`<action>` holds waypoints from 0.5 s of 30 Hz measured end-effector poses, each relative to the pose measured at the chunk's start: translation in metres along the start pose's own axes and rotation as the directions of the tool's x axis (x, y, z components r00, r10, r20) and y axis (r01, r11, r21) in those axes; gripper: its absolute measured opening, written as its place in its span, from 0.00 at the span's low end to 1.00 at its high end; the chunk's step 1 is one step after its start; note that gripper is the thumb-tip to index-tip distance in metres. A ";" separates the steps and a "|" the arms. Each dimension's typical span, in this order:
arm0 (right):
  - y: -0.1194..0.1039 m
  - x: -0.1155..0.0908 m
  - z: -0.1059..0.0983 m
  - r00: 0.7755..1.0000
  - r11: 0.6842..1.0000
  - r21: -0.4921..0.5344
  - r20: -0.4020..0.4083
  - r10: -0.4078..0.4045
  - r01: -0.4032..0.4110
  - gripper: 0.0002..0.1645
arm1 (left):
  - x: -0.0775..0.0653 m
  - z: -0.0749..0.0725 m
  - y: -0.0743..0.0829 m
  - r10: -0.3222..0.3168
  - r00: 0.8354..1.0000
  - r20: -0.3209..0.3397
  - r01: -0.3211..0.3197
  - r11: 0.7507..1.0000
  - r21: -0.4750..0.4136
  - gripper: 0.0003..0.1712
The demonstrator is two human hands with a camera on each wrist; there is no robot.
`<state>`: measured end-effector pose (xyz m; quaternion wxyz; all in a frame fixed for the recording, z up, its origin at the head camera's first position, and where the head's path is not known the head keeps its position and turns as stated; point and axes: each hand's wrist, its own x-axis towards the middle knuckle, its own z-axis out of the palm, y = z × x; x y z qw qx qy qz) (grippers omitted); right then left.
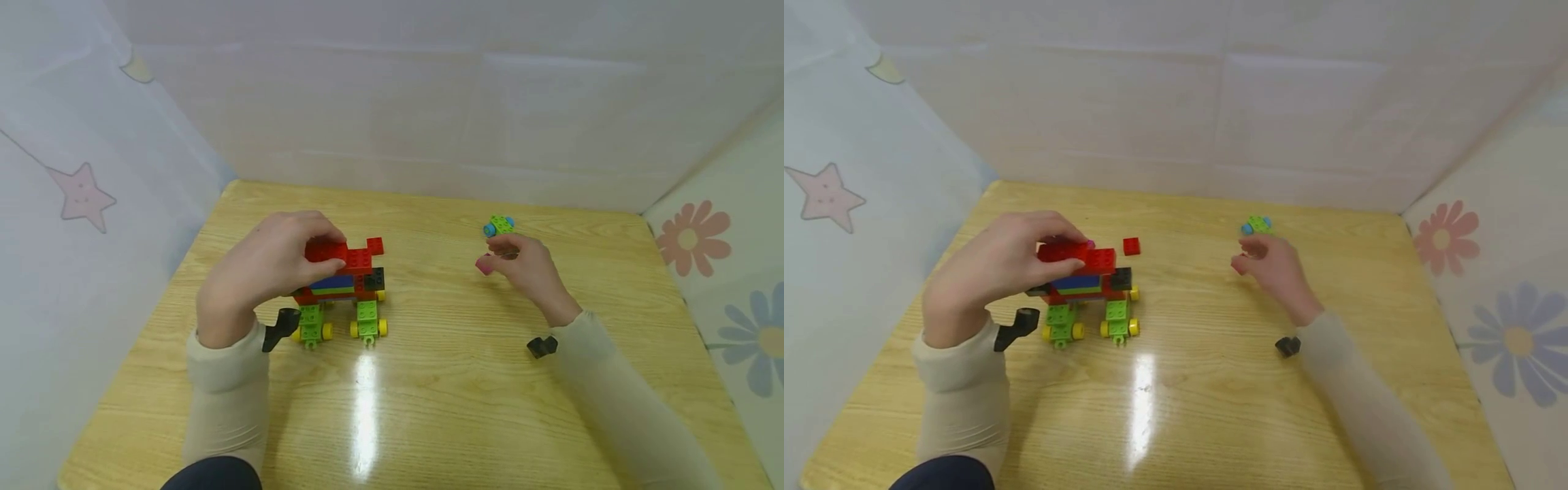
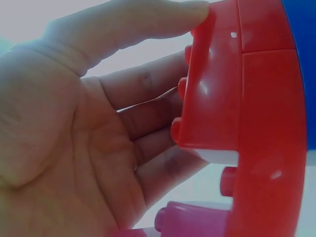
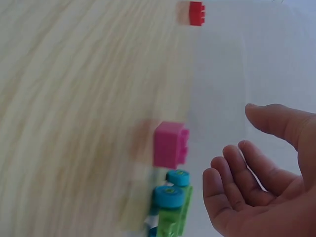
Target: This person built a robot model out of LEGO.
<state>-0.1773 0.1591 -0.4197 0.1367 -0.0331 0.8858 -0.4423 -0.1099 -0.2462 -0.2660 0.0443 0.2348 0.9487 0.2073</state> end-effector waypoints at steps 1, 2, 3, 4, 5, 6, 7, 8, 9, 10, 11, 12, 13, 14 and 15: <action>0.003 0.001 0.000 1.000 1.000 -0.009 -0.002 0.011 -0.011 0.36 | -0.001 0.000 0.000 -0.001 1.000 0.001 0.001 1.000 0.000 0.11; 0.006 0.002 0.000 1.000 1.000 -0.019 -0.004 0.020 -0.020 0.36 | -0.001 -0.001 0.000 -0.001 1.000 0.003 0.001 1.000 0.000 0.11; 0.009 0.002 0.000 1.000 0.999 -0.028 -0.007 0.028 -0.028 0.36 | -0.002 -0.001 -0.001 -0.002 1.000 0.004 0.002 1.000 0.000 0.11; 0.011 0.003 0.000 0.999 0.999 -0.036 -0.007 0.039 -0.039 0.36 | -0.002 -0.001 -0.001 -0.004 1.000 0.004 0.004 1.000 -0.001 0.11; 0.013 0.003 0.001 0.999 0.998 -0.045 -0.006 0.048 -0.048 0.36 | -0.003 -0.001 -0.001 -0.006 1.000 0.005 0.006 1.000 -0.001 0.11; 0.014 0.004 0.001 0.998 0.997 -0.055 -0.005 0.056 -0.056 0.37 | -0.003 -0.002 -0.001 -0.006 1.000 0.006 0.006 1.000 -0.001 0.11; 0.015 0.004 0.001 0.998 0.996 -0.065 -0.004 0.066 -0.066 0.37 | -0.003 -0.002 -0.001 -0.007 1.000 0.005 0.007 1.000 -0.001 0.11; 0.016 0.004 0.001 0.997 0.994 -0.078 -0.004 0.075 -0.075 0.38 | -0.004 -0.002 -0.001 -0.007 1.000 0.004 0.007 1.000 0.000 0.11; 0.017 0.005 0.001 0.996 0.993 -0.088 -0.004 0.084 -0.084 0.39 | -0.004 -0.002 -0.002 -0.008 1.000 0.003 0.008 1.000 0.001 0.11; 0.018 0.006 0.002 0.995 0.991 -0.100 -0.001 0.095 -0.094 0.39 | -0.004 -0.002 -0.002 -0.008 1.000 0.002 0.008 1.000 0.002 0.11; 0.019 0.006 0.002 0.995 0.988 -0.111 0.000 0.104 -0.104 0.40 | -0.004 -0.002 -0.002 -0.008 1.000 0.001 0.008 1.000 0.003 0.11; 0.019 0.007 0.002 0.993 0.986 -0.121 0.003 0.116 -0.115 0.40 | -0.004 -0.002 -0.002 -0.007 1.000 0.001 0.007 1.000 0.005 0.11; 0.020 0.007 0.002 0.992 0.984 -0.128 0.006 0.127 -0.125 0.41 | -0.004 -0.002 -0.002 -0.007 1.000 0.000 0.007 1.000 0.006 0.11; 0.021 0.008 0.003 0.991 0.982 -0.134 0.009 0.136 -0.134 0.41 | -0.004 -0.002 -0.002 -0.007 1.000 0.000 0.007 1.000 0.007 0.11; 0.021 0.009 0.003 0.989 0.980 -0.136 0.013 0.145 -0.142 0.41 | -0.004 -0.002 -0.002 -0.008 1.000 -0.001 0.008 1.000 0.007 0.11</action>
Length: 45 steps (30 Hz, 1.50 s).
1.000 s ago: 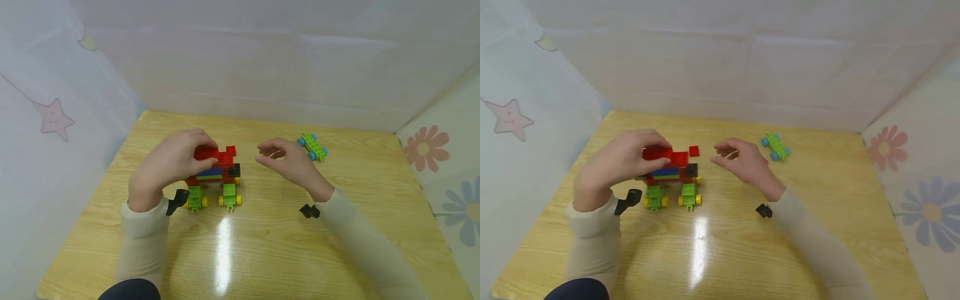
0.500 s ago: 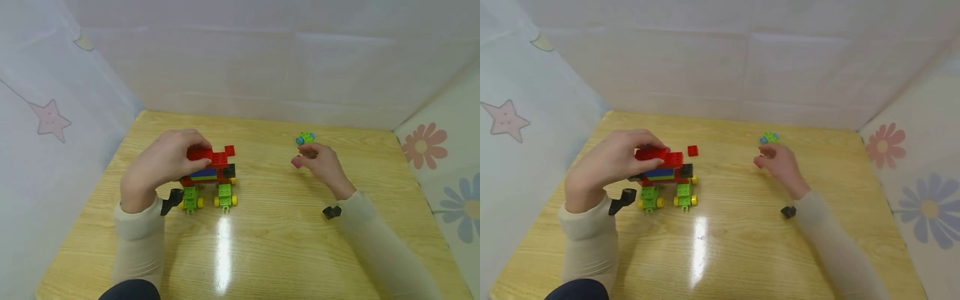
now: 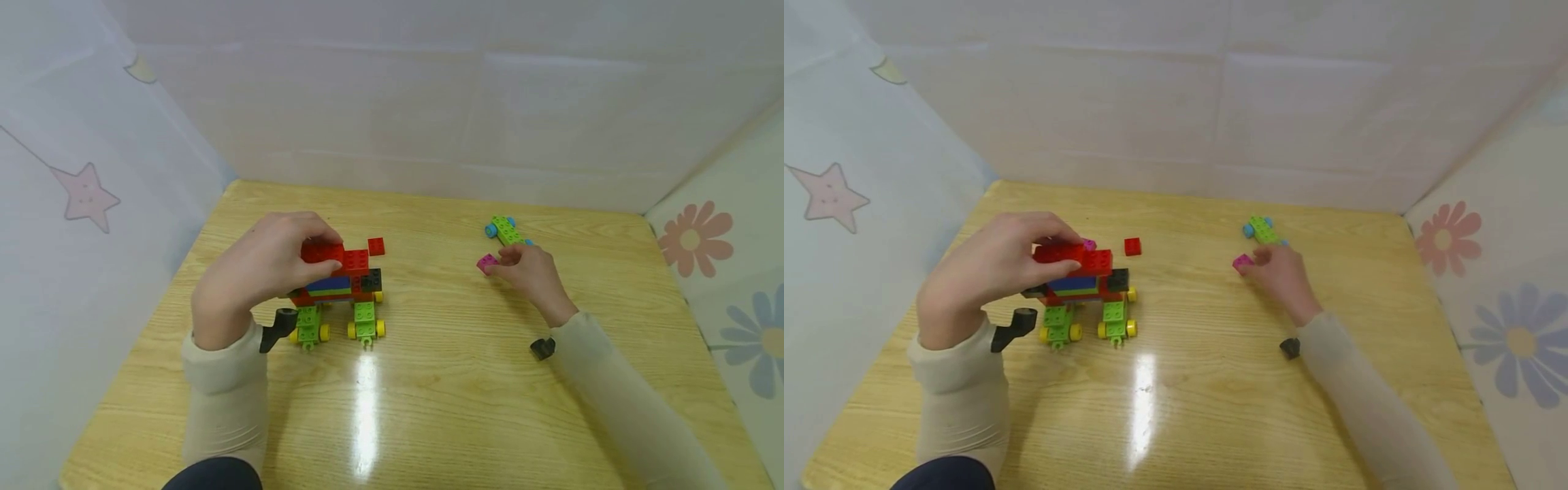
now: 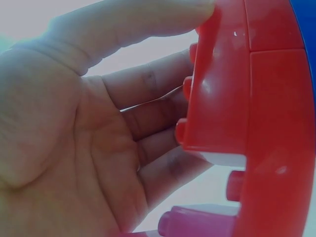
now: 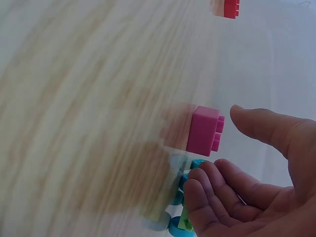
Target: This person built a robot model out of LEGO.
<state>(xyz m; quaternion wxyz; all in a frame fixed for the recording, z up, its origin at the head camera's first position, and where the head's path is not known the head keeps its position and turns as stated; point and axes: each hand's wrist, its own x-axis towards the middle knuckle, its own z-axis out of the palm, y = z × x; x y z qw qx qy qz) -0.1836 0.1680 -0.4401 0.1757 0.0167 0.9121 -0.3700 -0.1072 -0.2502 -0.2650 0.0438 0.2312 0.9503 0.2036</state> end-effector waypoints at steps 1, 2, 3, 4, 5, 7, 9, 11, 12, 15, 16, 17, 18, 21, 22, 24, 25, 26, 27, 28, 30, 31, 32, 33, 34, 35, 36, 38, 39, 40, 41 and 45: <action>0.001 0.001 0.000 1.000 1.000 -0.002 0.005 0.008 -0.008 0.41 | 0.000 0.000 0.000 0.000 1.000 0.000 0.000 1.000 -0.001 0.11; 0.001 0.001 0.001 1.000 1.000 0.001 0.008 0.014 -0.015 0.41 | 0.000 0.000 0.000 -0.001 1.000 0.000 0.001 1.000 0.000 0.11; 0.002 0.002 0.001 1.000 1.000 0.005 0.012 0.021 -0.021 0.41 | 0.000 0.000 0.000 -0.002 1.000 0.000 0.002 1.000 0.000 0.11; 0.002 0.002 0.002 1.000 1.000 0.008 0.014 0.024 -0.025 0.41 | 0.000 0.000 0.000 -0.004 1.000 0.001 0.004 1.000 0.001 0.11; 0.002 0.003 0.002 1.000 1.000 0.008 0.016 0.026 -0.026 0.41 | -0.001 0.000 0.000 -0.006 1.000 0.001 0.006 1.000 0.002 0.11; 0.003 0.004 0.003 0.999 0.999 0.010 0.020 0.034 -0.034 0.41 | -0.001 0.000 0.001 -0.012 1.000 0.005 0.012 1.000 0.002 0.11; 0.004 0.004 0.004 0.999 0.999 0.006 0.023 0.039 -0.039 0.40 | -0.001 -0.001 0.001 -0.018 1.000 0.008 0.018 1.000 0.002 0.11; 0.004 0.005 0.005 0.999 0.999 -0.009 0.019 0.037 -0.036 0.40 | -0.001 -0.001 0.001 -0.022 1.000 0.009 0.022 1.000 0.001 0.11; 0.004 0.004 0.006 0.999 0.999 -0.013 0.016 0.037 -0.037 0.40 | -0.001 0.000 0.001 -0.022 1.000 0.009 0.022 1.000 0.000 0.11; 0.004 0.004 0.008 1.000 0.999 -0.029 0.002 0.028 -0.028 0.39 | 0.000 0.000 0.000 -0.019 1.000 0.006 0.019 1.000 -0.005 0.11; 0.003 0.004 0.008 1.000 0.999 -0.032 -0.001 0.025 -0.025 0.39 | 0.000 0.000 0.000 -0.018 1.000 0.005 0.018 1.000 -0.006 0.11; 0.003 0.004 0.008 1.000 0.999 -0.033 -0.004 0.024 -0.024 0.38 | 0.000 0.000 0.000 -0.017 1.000 0.004 0.017 1.000 -0.007 0.11; 0.003 0.004 0.008 1.000 0.999 -0.030 -0.002 0.025 -0.025 0.38 | 0.000 0.000 0.000 -0.016 1.000 0.004 0.016 1.000 -0.009 0.11; 0.003 0.003 0.008 1.000 0.999 -0.028 -0.003 0.020 -0.020 0.36 | 0.000 0.000 0.000 -0.017 1.000 0.004 0.017 1.000 -0.011 0.11; 0.002 0.003 0.008 1.000 0.999 -0.030 -0.004 0.019 -0.019 0.35 | 0.000 0.000 0.000 -0.018 1.000 0.005 0.018 1.000 -0.011 0.11; 0.001 0.002 0.008 1.000 0.999 -0.039 -0.003 0.014 -0.014 0.35 | 0.000 0.000 0.000 -0.017 1.000 0.006 0.017 1.000 -0.011 0.11; 0.000 0.002 0.008 1.000 0.999 -0.048 -0.006 0.009 -0.009 0.35 | -0.001 0.000 0.000 -0.017 1.000 0.006 0.017 1.000 -0.011 0.11; -0.002 0.002 0.008 1.000 0.998 -0.060 -0.008 0.002 -0.002 0.36 | -0.001 0.000 0.000 -0.017 1.000 0.006 0.017 1.000 -0.012 0.11; -0.004 0.001 0.008 1.000 0.998 -0.061 -0.009 -0.003 0.002 0.37 | -0.001 0.000 0.000 -0.016 1.000 0.006 0.016 1.000 -0.011 0.11; -0.007 0.000 0.008 1.000 0.998 -0.069 -0.010 -0.016 0.015 0.37 | -0.001 -0.001 0.000 -0.015 1.000 0.006 0.015 1.000 -0.010 0.11; -0.015 -0.001 0.008 0.999 0.996 -0.076 -0.014 -0.047 0.046 0.37 | -0.001 -0.001 0.000 -0.015 1.000 0.006 0.015 1.000 -0.008 0.11; -0.021 -0.003 0.008 0.998 0.995 -0.077 -0.014 -0.067 0.066 0.36 | -0.001 -0.001 0.000 -0.014 1.000 0.006 0.015 1.000 -0.007 0.11; -0.026 -0.004 0.007 0.996 0.994 -0.070 -0.011 -0.084 0.083 0.35 | -0.001 -0.001 0.000 -0.015 1.000 0.007 0.015 1.000 -0.005 0.11; -0.032 -0.006 0.006 0.995 0.993 -0.060 -0.007 -0.101 0.101 0.33 | -0.001 -0.001 0.000 -0.014 1.000 0.008 0.014 1.000 -0.004 0.11; -0.039 -0.008 0.006 0.993 0.991 -0.060 -0.003 -0.122 0.121 0.32 | -0.001 -0.001 0.000 -0.015 1.000 0.008 0.015 1.000 -0.004 0.11; -0.046 -0.011 0.006 0.990 0.989 -0.054 0.002 -0.140 0.140 0.31 | -0.001 -0.001 0.000 -0.015 1.000 0.008 0.015 1.000 -0.004 0.11; -0.053 -0.013 0.005 0.988 0.986 -0.049 0.006 -0.156 0.156 0.30 | -0.001 -0.001 0.000 -0.016 1.000 0.008 0.016 1.000 -0.003 0.11; -0.066 -0.018 0.006 0.982 0.981 -0.038 0.016 -0.189 0.189 0.28 | -0.001 -0.001 0.000 -0.017 1.000 0.008 0.017 1.000 -0.004 0.11; -0.073 -0.021 0.006 0.978 0.977 -0.038 0.020 -0.208 0.208 0.27 | -0.001 -0.001 0.000 -0.018 1.000 0.008 0.018 1.000 -0.005 0.11; -0.079 -0.023 0.006 0.974 0.974 -0.037 0.022 -0.225 0.225 0.27 | -0.001 -0.001 0.000 -0.018 1.000 0.007 0.018 1.000 -0.006 0.11; -0.085 -0.026 0.007 0.971 0.970 -0.031 0.024 -0.240 0.240 0.26 | -0.001 -0.001 0.000 -0.017 1.000 0.007 0.017 1.000 -0.006 0.11; -0.109 -0.033 0.008 0.955 0.956 -0.001 0.031 -0.294 0.294 0.24 | -0.001 -0.001 0.001 -0.016 1.000 0.008 0.016 1.000 -0.004 0.11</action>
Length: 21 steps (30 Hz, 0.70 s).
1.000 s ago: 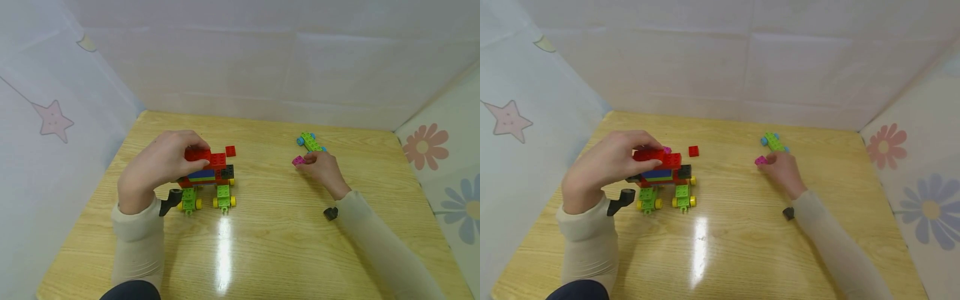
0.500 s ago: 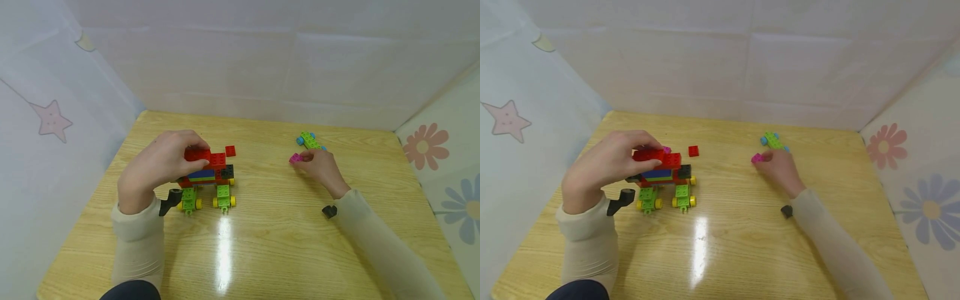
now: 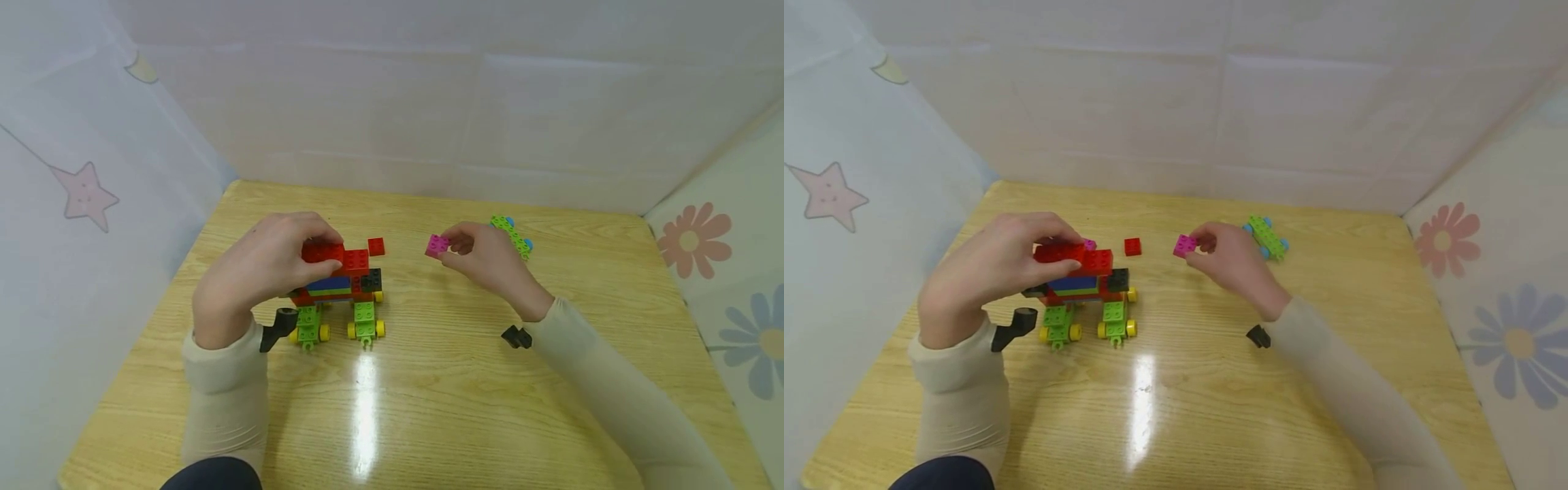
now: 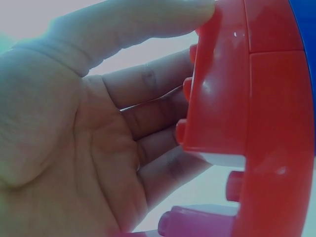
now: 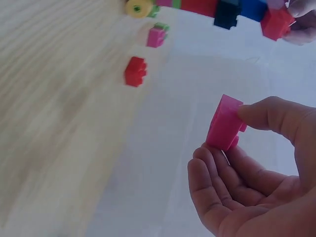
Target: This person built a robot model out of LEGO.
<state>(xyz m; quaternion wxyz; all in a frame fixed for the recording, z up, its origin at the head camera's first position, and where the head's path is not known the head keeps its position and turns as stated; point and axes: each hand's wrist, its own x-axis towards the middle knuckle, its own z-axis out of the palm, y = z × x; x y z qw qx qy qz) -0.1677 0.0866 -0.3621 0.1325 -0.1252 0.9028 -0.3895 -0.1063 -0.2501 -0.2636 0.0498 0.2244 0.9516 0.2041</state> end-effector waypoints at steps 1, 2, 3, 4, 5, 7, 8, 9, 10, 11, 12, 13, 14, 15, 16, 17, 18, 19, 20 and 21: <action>-0.006 0.000 0.000 1.000 1.000 0.009 0.001 -0.017 0.017 0.24 | 0.000 0.000 0.000 0.000 1.000 0.000 0.000 1.000 0.001 0.11; -0.011 0.001 0.001 0.999 0.999 0.012 0.001 -0.036 0.036 0.24 | 0.000 0.000 0.000 -0.002 1.000 0.001 0.002 1.000 0.002 0.11; -0.016 0.001 0.002 0.998 0.998 0.016 0.004 -0.057 0.057 0.24 | 0.000 0.000 0.000 -0.004 1.000 0.003 0.004 1.000 0.002 0.12; -0.022 0.001 0.003 0.997 0.997 0.019 0.009 -0.075 0.075 0.25 | 0.000 0.000 0.001 -0.006 1.000 0.004 0.006 1.000 0.002 0.12; -0.027 0.001 0.003 0.995 0.995 0.020 0.015 -0.098 0.097 0.25 | 0.000 0.000 0.001 -0.008 1.000 0.005 0.008 1.000 0.003 0.12; -0.036 0.001 0.005 0.989 0.989 0.020 0.030 -0.146 0.145 0.25 | 0.000 0.000 0.001 -0.009 1.000 0.006 0.009 1.000 0.002 0.12; -0.040 0.000 0.006 0.986 0.986 0.018 0.036 -0.165 0.164 0.25 | 0.000 0.000 0.001 -0.010 1.000 0.006 0.010 1.000 0.002 0.12; -0.045 0.000 0.007 0.982 0.983 0.025 0.043 -0.183 0.182 0.24 | 0.000 0.000 0.001 -0.010 1.000 0.006 0.010 1.000 0.000 0.11; -0.049 0.000 0.007 0.978 0.980 0.027 0.048 -0.201 0.199 0.24 | 0.000 0.000 0.001 -0.009 1.000 0.005 0.009 1.000 -0.001 0.11; -0.053 0.001 0.008 0.975 0.976 0.032 0.052 -0.215 0.214 0.24 | 0.000 0.000 0.001 -0.008 1.000 0.004 0.008 1.000 -0.002 0.11; -0.056 0.001 0.008 0.972 0.973 0.038 0.053 -0.229 0.227 0.23 | 0.000 0.000 0.001 -0.007 1.000 0.002 0.007 1.000 -0.003 0.11; -0.060 0.001 0.008 0.969 0.970 0.045 0.055 -0.240 0.238 0.23 | 0.001 0.000 0.001 -0.005 1.000 0.001 0.005 1.000 -0.005 0.11; -0.063 0.001 0.008 0.966 0.966 0.056 0.057 -0.254 0.251 0.23 | 0.001 0.000 0.001 -0.005 1.000 -0.001 0.005 1.000 -0.008 0.10; -0.066 0.002 0.008 0.962 0.963 0.069 0.061 -0.266 0.261 0.23 | 0.001 0.000 0.001 -0.002 1.000 0.000 0.002 1.000 -0.010 0.10; -0.069 0.002 0.008 0.959 0.959 0.078 0.066 -0.277 0.272 0.22 | 0.001 0.001 0.001 -0.001 1.000 -0.001 0.001 1.000 -0.012 0.10; -0.071 0.002 0.008 0.956 0.956 0.089 0.071 -0.286 0.280 0.22 | 0.002 0.001 0.001 0.000 1.000 -0.001 0.000 1.000 -0.015 0.10; -0.073 0.002 0.009 0.952 0.953 0.098 0.080 -0.296 0.288 0.22 | 0.002 0.002 0.001 0.000 1.000 -0.001 0.000 1.000 -0.017 0.10; -0.075 0.002 0.010 0.949 0.950 0.104 0.088 -0.303 0.294 0.22 | 0.002 0.002 0.002 0.001 1.000 0.000 -0.001 1.000 -0.018 0.10; -0.076 0.003 0.011 0.946 0.948 0.109 0.096 -0.309 0.298 0.21 | 0.002 0.002 0.002 0.000 1.000 0.002 0.000 1.000 -0.019 0.10; -0.077 0.003 0.012 0.944 0.947 0.112 0.104 -0.312 0.300 0.21 | 0.002 0.003 0.002 0.000 1.000 0.003 0.000 1.000 -0.020 0.10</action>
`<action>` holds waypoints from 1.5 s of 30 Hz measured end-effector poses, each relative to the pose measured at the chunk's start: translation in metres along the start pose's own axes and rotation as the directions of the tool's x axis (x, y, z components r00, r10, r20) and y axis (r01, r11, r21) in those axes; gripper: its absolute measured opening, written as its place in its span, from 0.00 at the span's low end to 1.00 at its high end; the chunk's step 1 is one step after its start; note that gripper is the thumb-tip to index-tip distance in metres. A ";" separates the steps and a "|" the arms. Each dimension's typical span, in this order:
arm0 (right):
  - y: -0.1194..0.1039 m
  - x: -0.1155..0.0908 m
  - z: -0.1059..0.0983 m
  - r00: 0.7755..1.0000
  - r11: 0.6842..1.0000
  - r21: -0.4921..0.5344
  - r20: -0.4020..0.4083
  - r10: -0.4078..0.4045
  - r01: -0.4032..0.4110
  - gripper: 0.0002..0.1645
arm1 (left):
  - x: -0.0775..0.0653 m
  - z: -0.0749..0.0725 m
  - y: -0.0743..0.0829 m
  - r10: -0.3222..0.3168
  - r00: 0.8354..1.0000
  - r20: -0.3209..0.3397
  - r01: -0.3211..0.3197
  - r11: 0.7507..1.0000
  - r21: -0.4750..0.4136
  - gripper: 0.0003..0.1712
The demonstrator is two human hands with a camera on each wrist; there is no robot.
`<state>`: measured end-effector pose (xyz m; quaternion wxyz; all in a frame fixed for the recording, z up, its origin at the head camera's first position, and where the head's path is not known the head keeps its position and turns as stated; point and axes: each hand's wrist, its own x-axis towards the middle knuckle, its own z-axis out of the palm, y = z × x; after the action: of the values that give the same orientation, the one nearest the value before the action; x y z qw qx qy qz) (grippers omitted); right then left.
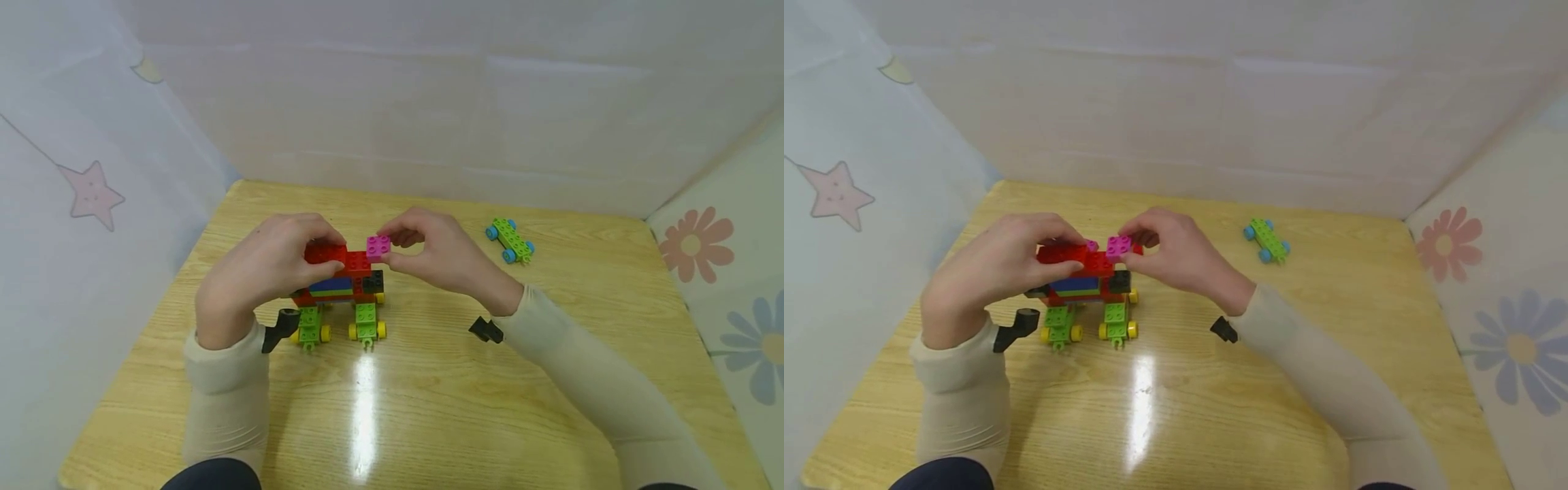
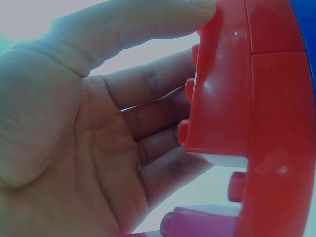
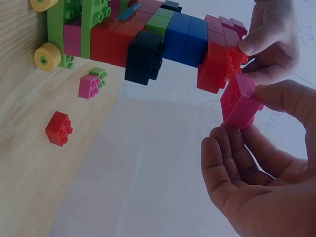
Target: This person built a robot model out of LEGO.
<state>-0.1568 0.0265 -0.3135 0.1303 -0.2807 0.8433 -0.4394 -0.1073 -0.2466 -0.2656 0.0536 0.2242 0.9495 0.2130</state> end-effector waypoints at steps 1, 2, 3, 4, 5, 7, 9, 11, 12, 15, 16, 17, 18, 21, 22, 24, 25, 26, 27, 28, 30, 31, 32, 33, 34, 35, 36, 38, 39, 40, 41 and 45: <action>0.000 0.000 0.001 1.000 1.000 0.001 0.006 -0.001 0.001 0.21 | 0.000 0.000 0.000 0.001 1.000 0.000 -0.001 1.000 0.000 0.10; -0.001 0.001 0.002 1.000 1.000 0.005 0.011 0.000 0.000 0.21 | 0.000 0.001 0.000 0.002 1.000 0.002 -0.002 1.000 0.000 0.10; -0.001 0.001 0.003 1.000 1.000 0.008 0.015 0.000 0.000 0.20 | 0.000 0.001 0.000 0.003 1.000 0.002 -0.003 1.000 0.001 0.10; -0.001 0.001 0.004 1.000 1.000 0.008 0.015 0.000 0.000 0.20 | 0.001 0.001 0.000 0.004 1.000 0.003 -0.004 1.000 0.001 0.10; -0.001 0.001 0.004 1.000 1.000 0.009 0.017 -0.002 0.002 0.20 | 0.001 0.001 0.000 0.006 1.000 0.003 -0.006 1.000 0.001 0.10; -0.001 0.001 0.005 1.000 1.000 0.008 0.019 -0.006 0.006 0.20 | 0.001 0.001 0.000 0.011 1.000 0.003 -0.011 1.000 0.001 0.10; -0.001 0.002 0.005 1.000 1.000 0.003 0.022 -0.014 0.014 0.20 | 0.001 0.001 0.000 0.013 1.000 0.002 -0.013 1.000 0.002 0.10; -0.001 0.002 0.005 0.999 1.000 -0.006 0.026 -0.023 0.023 0.19 | 0.001 0.001 0.000 0.014 1.000 0.002 -0.014 1.000 0.000 0.10; -0.002 0.002 0.005 0.999 1.000 -0.010 0.029 -0.026 0.027 0.19 | 0.001 0.001 0.000 0.015 1.000 0.002 -0.015 1.000 0.000 0.10; -0.002 0.004 0.006 0.998 0.999 -0.024 0.044 -0.037 0.038 0.19 | 0.000 0.001 -0.001 0.014 1.000 0.002 -0.014 1.000 -0.003 0.10; -0.003 0.004 0.007 0.998 0.999 -0.032 0.048 -0.041 0.043 0.19 | 0.000 0.001 -0.001 0.014 1.000 0.001 -0.014 1.000 -0.005 0.10; -0.004 0.005 0.007 0.998 0.998 -0.043 0.053 -0.043 0.045 0.19 | 0.000 0.002 -0.001 0.013 1.000 0.001 -0.013 1.000 -0.007 0.10; -0.005 0.005 0.007 0.997 0.997 -0.056 0.058 -0.044 0.048 0.19 | 0.000 0.002 -0.001 0.013 1.000 0.001 -0.013 1.000 -0.008 0.10; -0.007 0.006 0.007 0.996 0.992 -0.109 0.065 -0.060 0.067 0.20 | -0.001 0.002 -0.001 0.014 1.000 -0.002 -0.014 1.000 -0.011 0.09; -0.007 0.006 0.006 0.996 0.989 -0.126 0.067 -0.066 0.074 0.20 | -0.001 0.002 -0.001 0.014 1.000 -0.003 -0.014 1.000 -0.011 0.09; -0.008 0.007 0.006 0.994 0.983 -0.158 0.071 -0.085 0.095 0.20 | -0.001 0.002 -0.002 0.015 1.000 -0.006 -0.015 1.000 -0.011 0.09; -0.008 0.007 0.005 0.993 0.979 -0.171 0.074 -0.096 0.108 0.19 | -0.001 0.002 -0.002 0.016 1.000 -0.007 -0.016 1.000 -0.011 0.09; -0.009 0.008 0.005 0.991 0.976 -0.181 0.076 -0.105 0.118 0.19 | -0.001 0.002 -0.002 0.016 1.000 -0.007 -0.016 1.000 -0.011 0.09; -0.009 0.008 0.004 0.990 0.974 -0.190 0.079 -0.113 0.127 0.19 | -0.001 0.002 -0.002 0.016 1.000 -0.007 -0.016 1.000 -0.011 0.09; -0.010 0.008 0.004 0.990 0.971 -0.198 0.081 -0.119 0.133 0.19 | -0.001 0.002 -0.002 0.016 1.000 -0.007 -0.016 1.000 -0.011 0.09; -0.011 0.009 0.003 0.989 0.968 -0.211 0.088 -0.122 0.139 0.20 | 0.000 0.002 -0.002 0.016 1.000 -0.006 -0.016 1.000 -0.010 0.09; -0.012 0.009 0.002 0.988 0.966 -0.216 0.091 -0.123 0.140 0.20 | 0.000 0.001 -0.002 0.015 1.000 -0.005 -0.015 1.000 -0.010 0.09; -0.013 0.009 0.002 0.988 0.965 -0.220 0.095 -0.122 0.140 0.20 | 0.000 0.001 -0.002 0.015 1.000 -0.005 -0.015 1.000 -0.009 0.09; -0.014 0.010 0.001 0.988 0.964 -0.225 0.098 -0.122 0.141 0.20 | 0.000 0.001 -0.002 0.015 1.000 -0.004 -0.015 1.000 -0.009 0.09; -0.014 0.010 0.001 0.987 0.963 -0.228 0.102 -0.122 0.142 0.20 | 0.000 0.001 -0.002 0.015 1.000 -0.003 -0.015 1.000 -0.009 0.09; -0.015 0.011 0.001 0.987 0.962 -0.231 0.106 -0.122 0.143 0.20 | 0.000 0.001 -0.003 0.015 1.000 -0.003 -0.015 1.000 -0.008 0.09; -0.015 0.011 0.000 0.987 0.962 -0.232 0.109 -0.121 0.144 0.20 | 0.000 0.001 -0.003 0.015 1.000 -0.003 -0.015 1.000 -0.009 0.09; -0.015 0.012 0.000 0.986 0.961 -0.235 0.112 -0.121 0.144 0.20 | 0.001 0.001 -0.003 0.011 1.000 -0.002 -0.011 1.000 -0.008 0.10; -0.015 0.013 0.000 0.986 0.961 -0.236 0.113 -0.121 0.145 0.20 | 0.001 0.001 -0.003 0.009 1.000 -0.002 -0.009 1.000 -0.008 0.10; -0.015 0.013 0.000 0.986 0.961 -0.235 0.112 -0.121 0.144 0.20 | 0.001 0.001 -0.004 0.005 1.000 -0.002 -0.005 1.000 -0.009 0.10; -0.015 0.014 0.000 0.986 0.962 -0.233 0.112 -0.120 0.143 0.20 | 0.001 0.001 -0.004 0.001 1.000 -0.002 -0.001 1.000 -0.010 0.10; -0.013 0.014 0.001 0.988 0.965 -0.230 0.114 -0.106 0.130 0.20 | 0.001 0.001 -0.005 -0.006 1.000 -0.001 0.006 1.000 -0.016 0.10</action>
<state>-0.1633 0.0116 -0.3027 0.1119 -0.3657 0.8638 -0.3281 -0.1103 -0.2498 -0.2682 0.0556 0.2208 0.9484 0.2206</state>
